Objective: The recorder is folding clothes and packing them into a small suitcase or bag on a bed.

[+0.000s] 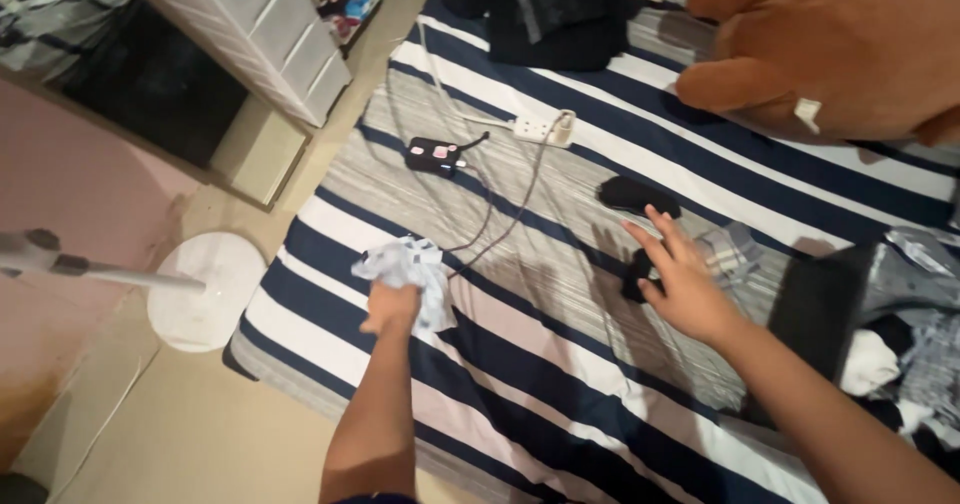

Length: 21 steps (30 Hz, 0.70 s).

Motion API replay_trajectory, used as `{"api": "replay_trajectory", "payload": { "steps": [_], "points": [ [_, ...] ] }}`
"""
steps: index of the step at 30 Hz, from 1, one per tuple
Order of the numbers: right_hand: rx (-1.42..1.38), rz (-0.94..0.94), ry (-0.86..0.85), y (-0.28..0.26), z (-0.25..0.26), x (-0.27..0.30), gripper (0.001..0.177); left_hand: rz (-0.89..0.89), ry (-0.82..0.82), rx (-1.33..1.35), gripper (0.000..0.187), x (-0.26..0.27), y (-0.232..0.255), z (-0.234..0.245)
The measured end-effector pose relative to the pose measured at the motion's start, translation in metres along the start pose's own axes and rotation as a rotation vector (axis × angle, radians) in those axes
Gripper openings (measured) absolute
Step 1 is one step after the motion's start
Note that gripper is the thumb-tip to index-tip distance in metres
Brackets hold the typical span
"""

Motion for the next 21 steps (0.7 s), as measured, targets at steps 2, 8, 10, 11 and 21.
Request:
{"api": "replay_trajectory", "payload": {
  "steps": [2, 8, 10, 11, 21],
  "points": [
    [-0.089, -0.05, 0.027, 0.002, 0.004, 0.009, 0.086, -0.639, 0.014, 0.264, 0.051, -0.008, 0.031, -0.028],
    [-0.32, 0.078, -0.024, -0.022, 0.046, 0.036, 0.125, -1.347, -0.879, -0.388, 0.058, 0.228, 0.166, -0.029],
    [-0.247, 0.09, -0.027, -0.008, 0.05, 0.055, 0.124, -1.588, -0.923, -0.309, 0.057, 0.293, 0.203, -0.039],
    [-0.172, 0.108, -0.038, 0.0, 0.052, 0.066, 0.124, -1.821, -0.96, -0.21, 0.058, 0.331, 0.221, -0.042],
    [-0.832, -0.684, 0.532, 0.233, 0.141, 0.272, 0.032, -1.075, -1.327, 0.346, 0.057, 0.438, 0.245, -0.286]
  ]
}}
Point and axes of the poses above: each hand's wrist, its own x-axis away from the middle knuckle, its own z-axis out of the back of the hand, y = z × x, the point moved 4 cm from there along -x, towards the middle knuckle, and after that the axes turned 2 degrees about -y, right-handed, at the moved point
